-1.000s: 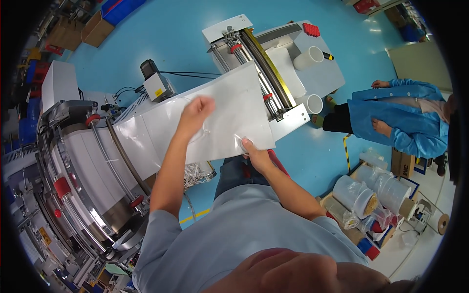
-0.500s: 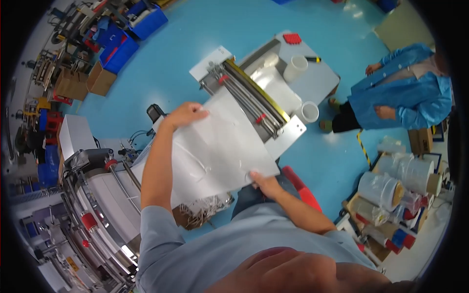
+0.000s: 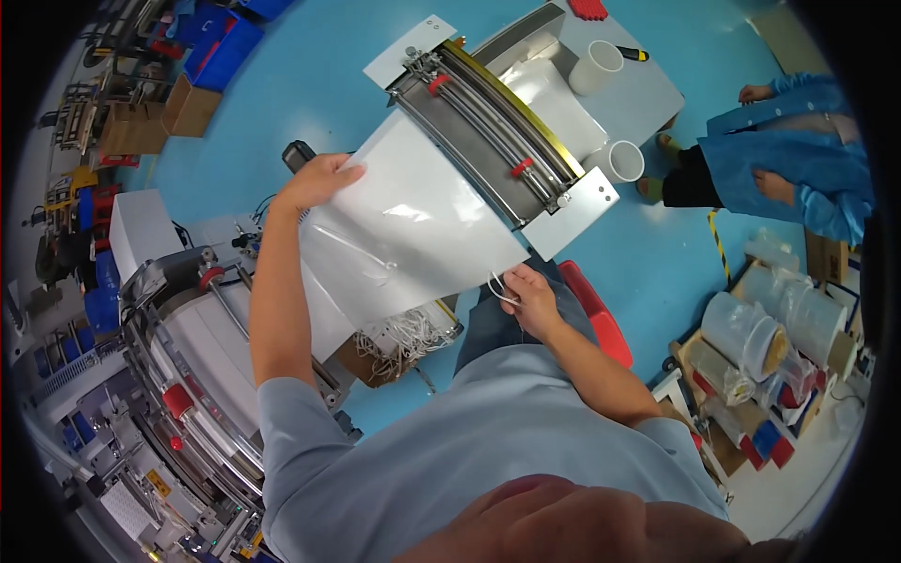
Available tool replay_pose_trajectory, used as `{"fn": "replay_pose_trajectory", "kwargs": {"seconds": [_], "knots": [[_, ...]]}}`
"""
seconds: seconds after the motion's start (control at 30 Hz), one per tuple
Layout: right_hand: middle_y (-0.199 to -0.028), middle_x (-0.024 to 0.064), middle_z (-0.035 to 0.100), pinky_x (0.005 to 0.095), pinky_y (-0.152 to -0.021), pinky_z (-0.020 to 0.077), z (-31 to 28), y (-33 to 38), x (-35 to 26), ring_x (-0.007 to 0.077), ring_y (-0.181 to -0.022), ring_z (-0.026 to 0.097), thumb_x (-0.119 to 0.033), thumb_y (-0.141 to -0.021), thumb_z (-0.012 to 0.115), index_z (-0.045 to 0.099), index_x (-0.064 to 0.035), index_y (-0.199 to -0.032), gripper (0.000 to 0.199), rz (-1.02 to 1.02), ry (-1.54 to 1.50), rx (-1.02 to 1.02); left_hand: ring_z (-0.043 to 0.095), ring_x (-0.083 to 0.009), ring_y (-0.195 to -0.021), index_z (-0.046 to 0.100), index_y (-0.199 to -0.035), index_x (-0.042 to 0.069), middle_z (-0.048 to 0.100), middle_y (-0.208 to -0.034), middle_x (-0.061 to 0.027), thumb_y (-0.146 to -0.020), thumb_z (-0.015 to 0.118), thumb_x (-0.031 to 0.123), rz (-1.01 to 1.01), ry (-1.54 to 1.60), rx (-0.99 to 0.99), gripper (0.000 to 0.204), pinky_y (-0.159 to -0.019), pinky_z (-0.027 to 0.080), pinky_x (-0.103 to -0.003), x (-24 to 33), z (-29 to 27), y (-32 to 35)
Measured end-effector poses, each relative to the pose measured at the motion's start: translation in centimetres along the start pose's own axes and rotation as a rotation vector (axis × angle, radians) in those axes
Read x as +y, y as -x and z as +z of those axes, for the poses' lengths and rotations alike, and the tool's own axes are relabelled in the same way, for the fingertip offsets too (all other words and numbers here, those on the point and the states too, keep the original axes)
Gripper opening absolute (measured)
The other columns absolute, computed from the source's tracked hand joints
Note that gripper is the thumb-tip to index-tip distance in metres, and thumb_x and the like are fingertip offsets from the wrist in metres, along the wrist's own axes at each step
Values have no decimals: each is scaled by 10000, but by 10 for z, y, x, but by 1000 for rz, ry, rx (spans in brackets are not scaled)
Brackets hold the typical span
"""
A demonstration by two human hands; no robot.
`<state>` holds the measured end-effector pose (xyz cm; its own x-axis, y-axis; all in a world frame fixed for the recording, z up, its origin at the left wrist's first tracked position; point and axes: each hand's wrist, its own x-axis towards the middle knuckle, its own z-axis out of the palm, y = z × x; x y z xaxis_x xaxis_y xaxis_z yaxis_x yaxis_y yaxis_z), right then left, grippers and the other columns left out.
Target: Operating and managing a production machine to process film rolls on a manufacturing line.
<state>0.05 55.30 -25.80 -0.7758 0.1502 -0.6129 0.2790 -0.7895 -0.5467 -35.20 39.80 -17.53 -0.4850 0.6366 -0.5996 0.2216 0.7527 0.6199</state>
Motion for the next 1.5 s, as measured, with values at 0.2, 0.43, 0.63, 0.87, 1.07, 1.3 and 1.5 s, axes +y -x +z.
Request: {"fn": "replay_pose_trajectory", "kwargs": {"seconds": [0.2, 0.43, 0.63, 0.87, 1.07, 1.3, 1.5], "knots": [[-756, 29, 569, 203, -426, 321, -5, 6, -7, 71, -473, 392, -135, -933, 442, 536, -35, -1033, 171, 46, 9, 117, 574, -128, -829, 606, -1036, -18, 652, -900, -72, -859, 587, 370, -82, 44, 11, 427, -775, 443, -290, -29, -7, -4], [-742, 3, 572, 183, -436, 319, -18, 1, -2, 38, -545, 436, -184, -940, 455, 565, -51, -1068, 214, 142, 21, 51, 578, -139, -781, 618, -1009, -19, 642, -879, -85, -847, 593, 398, -165, 101, -28, 448, -727, 451, -281, -52, 2, -27], [-924, 37, 583, 217, -463, 352, 1, -53, 26, 60, -562, 435, -338, -866, 588, 514, -7, -1177, 459, 154, 373, 177, 582, -149, -788, 623, -1002, -20, 644, -883, -82, -843, 598, 405, -170, 110, -54, 455, -735, 450, -281, -61, 8, -52], [-736, -31, 504, 199, -415, 303, -3, -98, 48, 38, -529, 400, -260, -894, 573, 534, -72, -1001, 219, 148, 83, 154, 569, -183, -819, 621, -982, -24, 637, -886, -109, -829, 591, 461, -109, 43, -14, 510, -771, 437, -300, -83, 9, -78], [-682, -32, 474, 206, -411, 308, 1, -106, 51, 46, -519, 408, -262, -903, 564, 506, -118, -859, 161, 180, -38, 211, 545, -193, -789, 614, -947, -21, 625, -859, -113, -815, 596, 488, -112, -56, 53, 526, -745, 427, -305, -80, 13, -99], [-656, -39, 429, 214, -422, 317, 6, -107, 46, 56, -511, 393, -250, -914, 543, 475, -132, -814, 169, 114, -121, 284, 588, -254, -947, 578, -1094, -64, 625, -1026, -189, -785, 618, 503, -142, -89, 32, 648, -838, 436, -321, -77, 17, -128], [-662, -39, 449, 204, -421, 313, 8, -102, 43, 52, -503, 389, -268, -911, 545, 513, -127, -829, 166, 102, -73, 262, 573, -322, -1035, 545, -1143, -83, 598, -1105, -229, -771, 619, 517, -51, -90, 197, 710, -879, 433, -345, -82, 22, -144]]}}
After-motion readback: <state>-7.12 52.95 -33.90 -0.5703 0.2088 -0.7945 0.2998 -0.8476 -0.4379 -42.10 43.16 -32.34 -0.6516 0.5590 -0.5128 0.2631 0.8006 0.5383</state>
